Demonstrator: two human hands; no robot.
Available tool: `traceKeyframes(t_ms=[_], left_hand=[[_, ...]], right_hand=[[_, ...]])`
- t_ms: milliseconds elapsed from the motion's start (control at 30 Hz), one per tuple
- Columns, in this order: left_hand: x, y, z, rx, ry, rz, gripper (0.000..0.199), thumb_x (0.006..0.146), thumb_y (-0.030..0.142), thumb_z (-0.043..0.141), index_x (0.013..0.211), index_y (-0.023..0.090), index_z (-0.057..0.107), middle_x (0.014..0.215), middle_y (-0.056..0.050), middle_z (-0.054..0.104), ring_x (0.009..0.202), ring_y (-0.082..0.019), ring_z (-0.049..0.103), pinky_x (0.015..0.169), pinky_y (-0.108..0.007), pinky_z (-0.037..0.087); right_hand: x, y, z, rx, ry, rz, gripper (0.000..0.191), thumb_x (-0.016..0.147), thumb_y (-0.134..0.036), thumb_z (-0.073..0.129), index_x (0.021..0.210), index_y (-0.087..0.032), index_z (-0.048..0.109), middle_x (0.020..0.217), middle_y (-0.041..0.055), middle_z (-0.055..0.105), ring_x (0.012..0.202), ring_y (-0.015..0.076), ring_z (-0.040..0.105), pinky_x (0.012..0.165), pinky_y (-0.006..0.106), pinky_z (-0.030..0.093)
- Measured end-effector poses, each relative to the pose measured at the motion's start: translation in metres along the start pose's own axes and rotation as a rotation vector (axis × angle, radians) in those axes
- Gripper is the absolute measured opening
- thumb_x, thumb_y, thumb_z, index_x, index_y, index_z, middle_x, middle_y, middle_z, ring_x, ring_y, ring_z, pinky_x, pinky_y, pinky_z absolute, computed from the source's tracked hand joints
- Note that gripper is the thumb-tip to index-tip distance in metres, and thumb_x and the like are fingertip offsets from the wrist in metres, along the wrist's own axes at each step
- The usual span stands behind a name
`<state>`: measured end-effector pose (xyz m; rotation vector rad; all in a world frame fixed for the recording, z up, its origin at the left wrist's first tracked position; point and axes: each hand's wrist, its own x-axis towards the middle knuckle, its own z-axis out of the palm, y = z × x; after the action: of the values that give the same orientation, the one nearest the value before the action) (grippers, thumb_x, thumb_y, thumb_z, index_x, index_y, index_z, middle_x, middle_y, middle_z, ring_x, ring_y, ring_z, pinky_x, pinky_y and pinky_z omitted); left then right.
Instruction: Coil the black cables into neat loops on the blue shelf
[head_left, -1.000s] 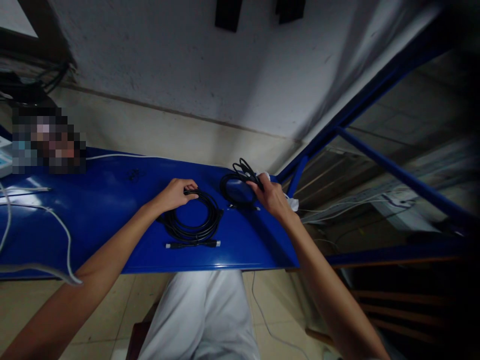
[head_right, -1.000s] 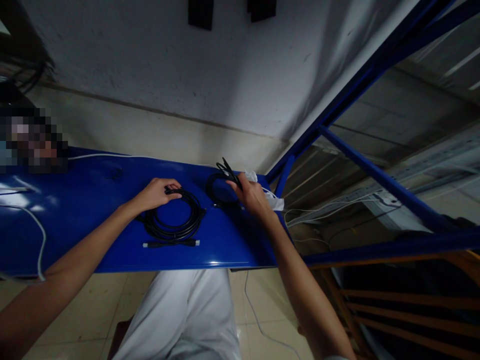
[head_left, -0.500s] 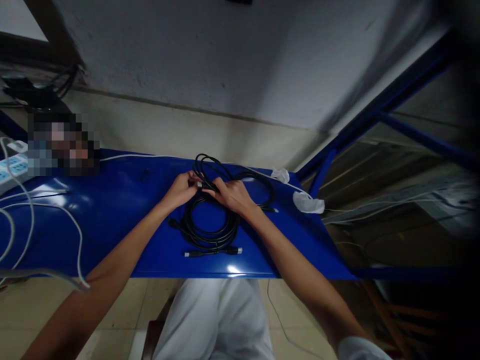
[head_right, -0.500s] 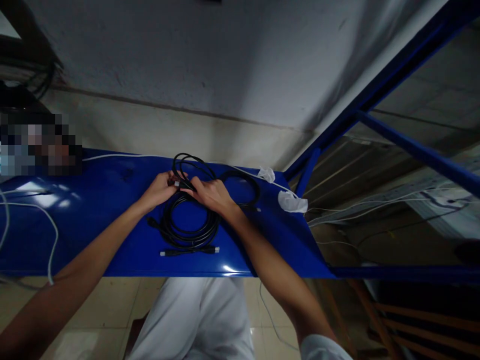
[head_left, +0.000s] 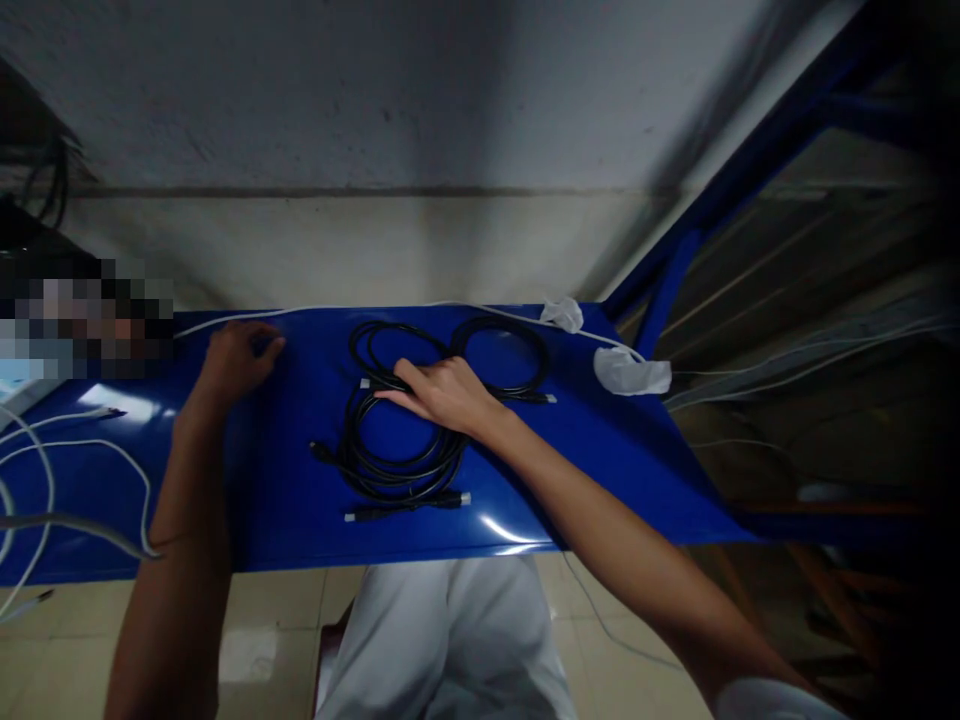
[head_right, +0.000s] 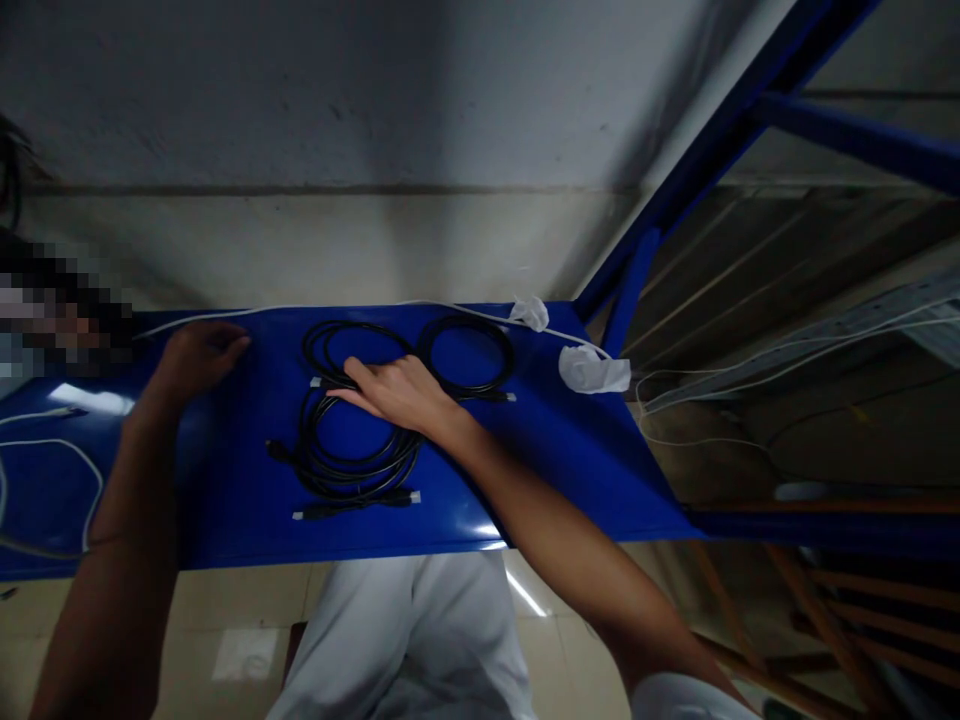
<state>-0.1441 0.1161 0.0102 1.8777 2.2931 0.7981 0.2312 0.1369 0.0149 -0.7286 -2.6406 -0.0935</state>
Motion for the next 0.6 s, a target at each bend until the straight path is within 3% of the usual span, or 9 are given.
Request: traceKeyframes(t_ms=[100, 233, 400, 600], left_hand=[[-0.002, -0.012, -0.013, 0.06, -0.123, -0.055, 0.032, 0.092, 0.043, 0.072, 0.109, 0.016, 0.076, 0.112, -0.01, 0.079, 0.099, -0.027, 0.071, 0.098, -0.042, 0.054], [-0.006, -0.015, -0.023, 0.081, -0.184, -0.09, 0.037, 0.09, 0.047, 0.074, 0.109, 0.015, 0.077, 0.113, -0.009, 0.081, 0.097, -0.027, 0.073, 0.094, -0.039, 0.055], [-0.006, -0.013, -0.022, 0.07, -0.18, -0.026, 0.04, 0.086, 0.047, 0.073, 0.109, 0.014, 0.077, 0.114, -0.011, 0.081, 0.1, -0.027, 0.073, 0.097, -0.038, 0.055], [-0.006, -0.002, -0.022, 0.145, -0.16, 0.026, 0.032, 0.087, 0.045, 0.068, 0.098, 0.017, 0.078, 0.109, -0.011, 0.08, 0.1, -0.029, 0.072, 0.099, -0.042, 0.054]], right_hand=[[0.0, -0.004, -0.003, 0.06, -0.018, -0.02, 0.06, 0.115, -0.066, 0.032, 0.118, -0.018, 0.067, 0.081, 0.0069, 0.078, 0.067, 0.018, 0.068, 0.061, 0.031, 0.023], [-0.001, -0.005, -0.005, 0.113, -0.024, -0.053, 0.057, 0.114, -0.065, 0.037, 0.116, -0.018, 0.069, 0.089, 0.0079, 0.079, 0.072, 0.0191, 0.069, 0.062, 0.032, 0.022], [-0.002, -0.006, -0.006, 0.17, -0.043, -0.091, 0.056, 0.112, -0.066, 0.045, 0.114, -0.017, 0.071, 0.095, 0.0084, 0.079, 0.072, 0.0184, 0.066, 0.061, 0.033, 0.019], [0.0, -0.008, -0.01, 0.243, -0.034, -0.17, 0.062, 0.111, -0.068, 0.045, 0.1, -0.016, 0.076, 0.089, 0.0082, 0.077, 0.073, 0.0174, 0.065, 0.061, 0.032, 0.025]])
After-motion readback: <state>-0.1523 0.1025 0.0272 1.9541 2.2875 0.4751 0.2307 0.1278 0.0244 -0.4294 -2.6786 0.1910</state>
